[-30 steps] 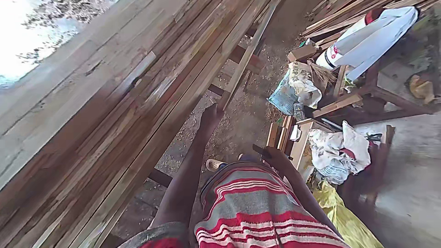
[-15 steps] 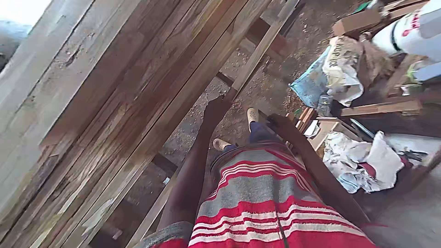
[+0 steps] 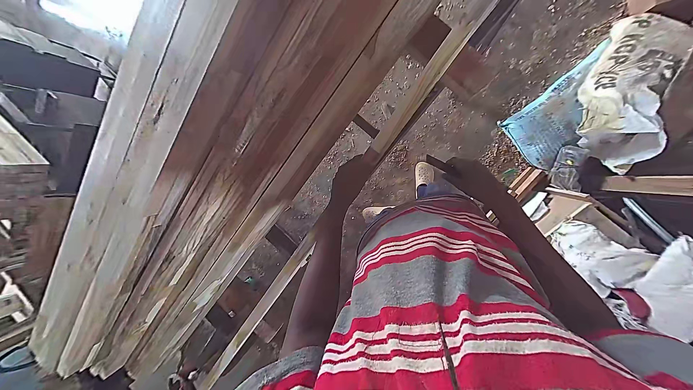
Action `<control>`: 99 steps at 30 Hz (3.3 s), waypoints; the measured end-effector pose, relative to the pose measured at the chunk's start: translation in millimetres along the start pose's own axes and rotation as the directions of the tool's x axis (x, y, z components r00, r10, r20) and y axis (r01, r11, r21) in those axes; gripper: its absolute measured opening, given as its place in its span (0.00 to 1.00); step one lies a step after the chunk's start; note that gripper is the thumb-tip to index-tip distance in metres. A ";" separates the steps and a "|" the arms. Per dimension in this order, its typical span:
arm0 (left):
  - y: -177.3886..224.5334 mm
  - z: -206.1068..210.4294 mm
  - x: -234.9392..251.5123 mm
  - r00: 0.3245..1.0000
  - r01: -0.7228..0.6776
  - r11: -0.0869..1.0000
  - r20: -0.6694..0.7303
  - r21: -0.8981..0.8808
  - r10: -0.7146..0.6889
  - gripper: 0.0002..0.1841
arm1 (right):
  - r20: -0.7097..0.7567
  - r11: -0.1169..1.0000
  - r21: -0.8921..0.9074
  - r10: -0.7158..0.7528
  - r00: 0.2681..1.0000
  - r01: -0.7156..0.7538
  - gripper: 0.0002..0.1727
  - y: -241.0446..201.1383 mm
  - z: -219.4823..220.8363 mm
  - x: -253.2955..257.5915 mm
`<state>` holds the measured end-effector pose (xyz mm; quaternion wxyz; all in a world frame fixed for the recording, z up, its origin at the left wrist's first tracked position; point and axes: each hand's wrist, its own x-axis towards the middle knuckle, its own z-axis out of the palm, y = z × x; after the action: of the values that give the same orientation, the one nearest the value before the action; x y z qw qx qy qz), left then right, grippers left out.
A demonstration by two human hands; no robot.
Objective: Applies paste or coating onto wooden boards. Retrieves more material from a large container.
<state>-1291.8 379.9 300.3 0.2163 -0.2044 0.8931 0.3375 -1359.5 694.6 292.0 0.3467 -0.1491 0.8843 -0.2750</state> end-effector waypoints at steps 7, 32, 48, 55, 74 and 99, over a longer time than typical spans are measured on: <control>12.1 -6.0 3.6 1.000 0.017 1.000 -0.001 -0.017 -0.017 0.28 | 0.151 0.998 -0.031 0.063 0.986 -0.059 0.23 2.8 -3.1 16.0; 30.9 -8.6 12.9 0.994 0.042 0.992 0.092 0.116 -0.053 0.25 | 0.077 0.980 0.021 0.194 0.978 -0.196 0.22 58.8 -18.1 -1.0; 65.7 -14.8 38.1 0.968 0.134 0.969 0.180 0.208 -0.172 0.28 | 0.131 0.948 0.070 0.299 0.945 -0.310 0.22 73.7 -11.2 -15.2; 49.5 -26.3 39.5 0.875 0.298 0.926 0.453 -0.233 -0.168 0.34 | 0.148 0.952 0.108 0.268 0.952 -0.285 0.28 69.7 -7.7 -16.5; 61.1 8.2 27.7 0.990 0.118 0.945 -0.112 0.305 -0.088 0.32 | -0.535 0.614 0.757 0.388 0.751 0.223 0.37 -39.8 -109.8 153.9; 53.2 20.2 20.9 0.964 0.044 0.951 -0.263 0.307 0.041 0.29 | -0.493 0.424 0.857 0.511 0.704 0.292 0.26 -1.7 -156.8 150.5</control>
<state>-1331.2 426.0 303.0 0.1241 -0.2120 0.9557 0.1624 -1576.0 684.9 308.5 0.0269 0.2400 0.6628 -0.7088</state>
